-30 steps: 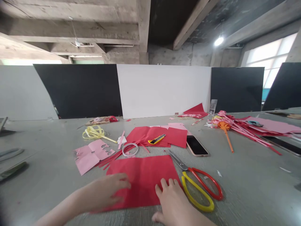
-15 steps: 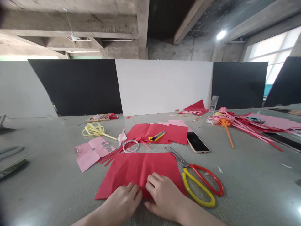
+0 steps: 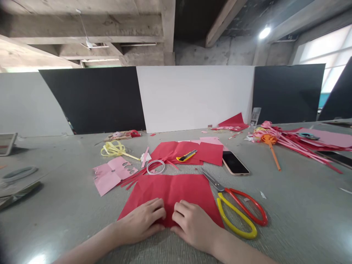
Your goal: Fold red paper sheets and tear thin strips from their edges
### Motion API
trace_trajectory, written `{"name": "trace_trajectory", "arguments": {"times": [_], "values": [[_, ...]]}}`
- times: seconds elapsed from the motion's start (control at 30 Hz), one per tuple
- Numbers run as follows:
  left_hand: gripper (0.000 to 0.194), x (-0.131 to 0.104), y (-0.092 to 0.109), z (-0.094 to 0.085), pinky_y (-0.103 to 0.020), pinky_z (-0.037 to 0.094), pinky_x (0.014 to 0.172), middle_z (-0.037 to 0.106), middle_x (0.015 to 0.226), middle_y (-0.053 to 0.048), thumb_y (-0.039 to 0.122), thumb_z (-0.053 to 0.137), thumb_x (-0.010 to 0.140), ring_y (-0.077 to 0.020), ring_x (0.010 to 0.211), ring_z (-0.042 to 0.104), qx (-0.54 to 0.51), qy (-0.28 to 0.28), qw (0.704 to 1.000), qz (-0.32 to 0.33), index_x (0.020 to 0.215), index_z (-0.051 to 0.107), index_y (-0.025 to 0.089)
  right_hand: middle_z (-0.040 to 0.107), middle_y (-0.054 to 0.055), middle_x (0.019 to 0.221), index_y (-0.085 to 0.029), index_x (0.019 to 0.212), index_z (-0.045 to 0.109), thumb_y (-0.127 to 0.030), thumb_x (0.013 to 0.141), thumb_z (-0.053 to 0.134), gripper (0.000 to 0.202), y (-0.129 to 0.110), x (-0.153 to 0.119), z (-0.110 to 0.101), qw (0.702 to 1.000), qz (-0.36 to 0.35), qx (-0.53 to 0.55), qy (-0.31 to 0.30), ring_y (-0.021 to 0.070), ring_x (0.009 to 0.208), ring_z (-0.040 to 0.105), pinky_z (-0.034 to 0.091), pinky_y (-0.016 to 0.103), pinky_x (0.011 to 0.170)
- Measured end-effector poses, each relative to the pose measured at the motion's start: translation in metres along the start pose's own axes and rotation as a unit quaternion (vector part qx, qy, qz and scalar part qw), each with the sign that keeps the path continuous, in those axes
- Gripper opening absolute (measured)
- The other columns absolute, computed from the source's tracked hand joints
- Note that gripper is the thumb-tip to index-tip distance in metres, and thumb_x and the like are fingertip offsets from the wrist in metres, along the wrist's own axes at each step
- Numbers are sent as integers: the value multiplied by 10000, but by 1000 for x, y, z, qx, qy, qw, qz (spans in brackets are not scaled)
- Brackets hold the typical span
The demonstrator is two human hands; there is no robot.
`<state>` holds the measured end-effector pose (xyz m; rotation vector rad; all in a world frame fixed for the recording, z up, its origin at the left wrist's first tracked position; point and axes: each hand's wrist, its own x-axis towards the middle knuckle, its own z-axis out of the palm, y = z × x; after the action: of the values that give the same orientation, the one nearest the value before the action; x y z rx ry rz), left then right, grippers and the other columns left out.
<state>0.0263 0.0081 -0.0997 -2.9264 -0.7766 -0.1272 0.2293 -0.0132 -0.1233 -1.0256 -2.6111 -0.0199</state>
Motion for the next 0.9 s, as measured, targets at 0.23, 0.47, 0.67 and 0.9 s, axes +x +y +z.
{"name": "trace_trajectory", "arguments": {"times": [0.23,0.47,0.67,0.9], "values": [[52,2,1,8,-239,401,636,507,824,2,190,473,855,-148,745,496,30,-1,999,27,823,444,161,521,10,829,-175,769,532,-243,787,547,72,-1,2,-7,999,21,46,-3,148,763,462,396,257,659],[103,1,7,8,-277,378,517,504,793,-33,119,381,871,-172,650,485,108,0,991,79,844,478,143,518,11,821,-174,761,546,-191,811,487,79,1,2,-3,999,13,41,7,138,753,461,392,247,661],[137,1,11,9,-298,365,504,502,748,-46,110,371,865,-180,628,479,138,9,985,107,815,497,127,517,21,811,-174,769,546,-257,793,506,95,2,0,0,1000,-5,-7,9,156,739,457,388,270,630],[136,2,9,11,-301,380,533,508,764,-45,104,366,865,-177,642,490,114,19,989,88,812,488,132,521,15,791,-172,753,541,-222,799,504,77,0,1,1,1000,0,-15,25,153,729,465,385,266,614]]}}
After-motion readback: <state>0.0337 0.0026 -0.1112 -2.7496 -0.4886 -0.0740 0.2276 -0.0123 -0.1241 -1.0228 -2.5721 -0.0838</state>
